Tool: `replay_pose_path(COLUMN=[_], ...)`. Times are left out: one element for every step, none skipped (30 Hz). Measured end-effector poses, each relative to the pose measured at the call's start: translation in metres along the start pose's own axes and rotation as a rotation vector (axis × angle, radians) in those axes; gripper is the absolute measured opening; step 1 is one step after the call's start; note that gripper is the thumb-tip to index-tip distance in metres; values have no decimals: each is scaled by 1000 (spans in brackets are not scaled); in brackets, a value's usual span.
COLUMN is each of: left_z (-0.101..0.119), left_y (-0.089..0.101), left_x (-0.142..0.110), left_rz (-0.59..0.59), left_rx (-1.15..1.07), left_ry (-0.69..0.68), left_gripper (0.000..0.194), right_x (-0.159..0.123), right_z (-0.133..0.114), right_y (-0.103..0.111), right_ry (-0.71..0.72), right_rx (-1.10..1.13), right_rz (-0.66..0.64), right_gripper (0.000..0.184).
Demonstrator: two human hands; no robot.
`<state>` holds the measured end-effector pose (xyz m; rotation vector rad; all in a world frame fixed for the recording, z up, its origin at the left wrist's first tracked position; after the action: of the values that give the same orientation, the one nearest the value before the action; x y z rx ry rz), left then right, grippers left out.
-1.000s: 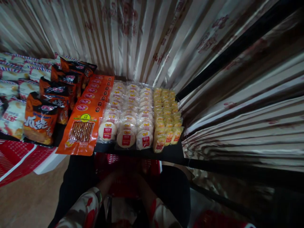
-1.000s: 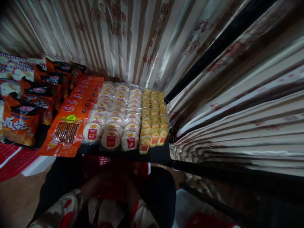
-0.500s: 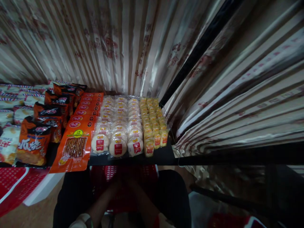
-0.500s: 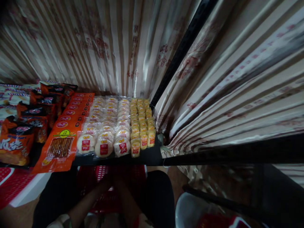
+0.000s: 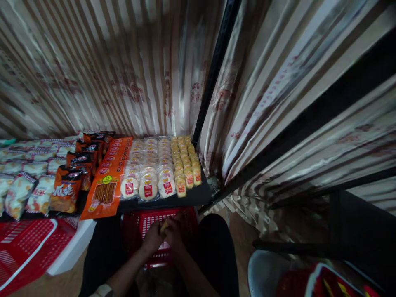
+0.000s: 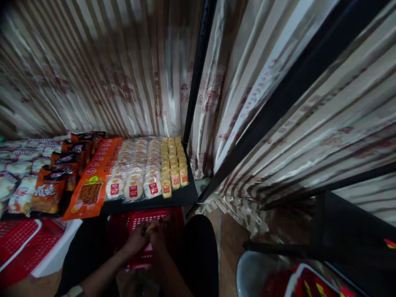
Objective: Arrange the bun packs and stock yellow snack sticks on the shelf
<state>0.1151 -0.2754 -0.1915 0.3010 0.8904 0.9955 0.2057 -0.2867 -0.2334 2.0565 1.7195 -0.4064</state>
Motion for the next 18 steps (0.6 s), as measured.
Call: replay_pose_path(left_z=[3, 7, 10, 13, 16, 20, 24, 28, 32, 37, 43, 48, 52, 56, 58, 57, 55, 52], left_y=[4, 7, 10, 13, 14, 14, 14, 13, 12, 11, 9, 7, 3, 0, -4, -8, -12, -15], left_x=[-5, -9, -12, -15, -17, -18, -18, -18, -18, -18, -18, -18, -19, -19, -20, -21, -21, -22], left_rz=[15, 30, 43, 51, 54, 49, 44, 44, 48, 55, 64, 76, 83, 88, 96, 86, 86, 80], left_rx=[10, 22, 35, 47, 60, 76, 92, 104, 110, 107, 94, 66, 29, -20, -85, -149, -217, -276], left_ry=[9, 15, 15, 10, -1, -12, -22, -30, -39, -49, -64, -87, -113, -143, -169, -180, -176, -166], left_gripper=[24, 25, 26, 27, 26, 25, 25, 25, 24, 24, 23, 22, 20, 18, 16, 12, 10, 8], right_x=[-4, -9, -15, -21, -26, -31, -35, -38, -40, -42, -44, -44, -44, -44, -44, -43, -43, -42], right_z=[3, 7, 11, 15, 17, 19, 20, 20, 20, 20, 19, 17, 15, 12, 10, 8, 6, 3], right_y=[4, 8, 11, 13, 14, 15, 17, 19, 22, 26, 30, 35, 41, 47, 52, 56, 60, 62], right_ry=[-38, -87, -135, -177, -207, -230, -251, -270, -287, -302, -306, -302, -284, -257, -240, -216, -189, -161], right_rx=[74, 163, 256, 338, 397, 443, 477, 504, 526, 549, 572, 588, 602, 607, 592, 575, 569, 572], right_rz=[27, 53, 78, 97, 110, 116, 121, 126, 130, 132, 134, 134, 128, 120, 113, 101, 92, 70], right_gripper=[25, 30, 35, 39, 41, 42, 42, 41, 40, 38, 38, 38, 38, 38, 37, 35, 32, 31])
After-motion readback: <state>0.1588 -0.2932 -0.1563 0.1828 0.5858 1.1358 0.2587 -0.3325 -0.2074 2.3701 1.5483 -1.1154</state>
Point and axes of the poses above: each hand's wrist, its own x-axis towards the middle knuckle, its own y-axis out of the back of the hand, z = x × y, the point moved 8 cm from there along x, towards the middle knuckle, and after that the axes turned 3 degrees about -y, right-handed, at the moved point
